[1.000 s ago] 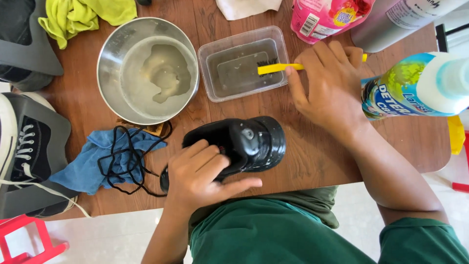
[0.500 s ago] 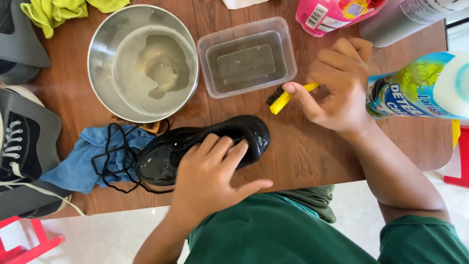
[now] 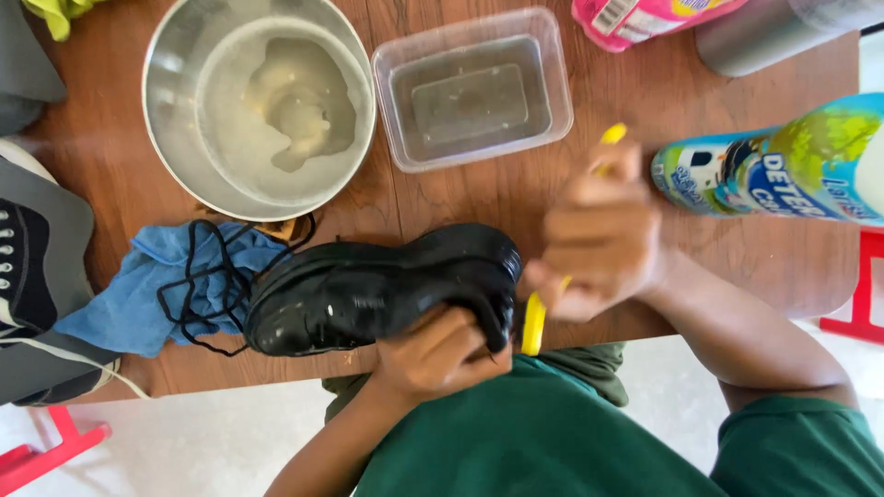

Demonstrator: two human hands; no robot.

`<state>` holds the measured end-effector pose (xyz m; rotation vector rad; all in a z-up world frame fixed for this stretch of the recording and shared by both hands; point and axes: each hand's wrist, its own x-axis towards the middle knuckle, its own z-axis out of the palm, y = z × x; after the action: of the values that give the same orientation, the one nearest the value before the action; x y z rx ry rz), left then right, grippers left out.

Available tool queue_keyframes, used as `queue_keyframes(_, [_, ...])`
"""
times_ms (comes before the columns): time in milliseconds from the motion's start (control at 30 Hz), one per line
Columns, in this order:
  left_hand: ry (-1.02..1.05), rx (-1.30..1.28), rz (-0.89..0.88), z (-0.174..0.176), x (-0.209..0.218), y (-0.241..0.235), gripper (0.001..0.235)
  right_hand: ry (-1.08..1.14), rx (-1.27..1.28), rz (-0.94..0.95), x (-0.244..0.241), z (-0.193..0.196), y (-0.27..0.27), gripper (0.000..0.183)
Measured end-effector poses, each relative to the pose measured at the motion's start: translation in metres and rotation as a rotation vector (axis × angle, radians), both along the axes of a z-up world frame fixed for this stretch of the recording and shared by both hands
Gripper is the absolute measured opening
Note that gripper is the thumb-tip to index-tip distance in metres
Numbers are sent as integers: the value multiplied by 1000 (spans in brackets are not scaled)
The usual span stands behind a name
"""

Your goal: The person scrubs a black shoe with a yellow brush, repeatedly dipping the brush into a plastic container of water. They clean the sole, sides, and upper parts of the shoe while holding it on a wooden table.

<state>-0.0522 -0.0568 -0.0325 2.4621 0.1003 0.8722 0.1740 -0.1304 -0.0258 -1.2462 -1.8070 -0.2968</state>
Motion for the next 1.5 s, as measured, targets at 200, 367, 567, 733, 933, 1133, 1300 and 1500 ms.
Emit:
queue_keyframes(200, [-86,19,-122,-8,-4,-4,25,77,26,168,-18,-11,8,41])
queue_keyframes(367, [-108,61,-98,-14,-6,-3,44,103,-22,366,-33,-7,6,40])
queue_keyframes(567, [-253,-201,-174,-17,3,-5,36,86,-35,170,-9,-38,12,47])
queue_keyframes(733, [-99,-207,-77,-6,-4,-6,35,81,-35,211,-23,-19,7,43])
queue_keyframes(933, [166,-221,57,10,-14,-10,42,117,-55,58,3,-42,10,46])
queue_keyframes(1133, [235,-328,133,32,3,-11,42,160,-57,12,9,-44,5,51])
queue_keyframes(1300, [223,-216,169,16,-8,-28,37,151,-64,-20,14,-30,2,53])
queue_keyframes(1500, [181,-40,146,35,-37,-46,34,229,-141,-57,4,-14,0,51])
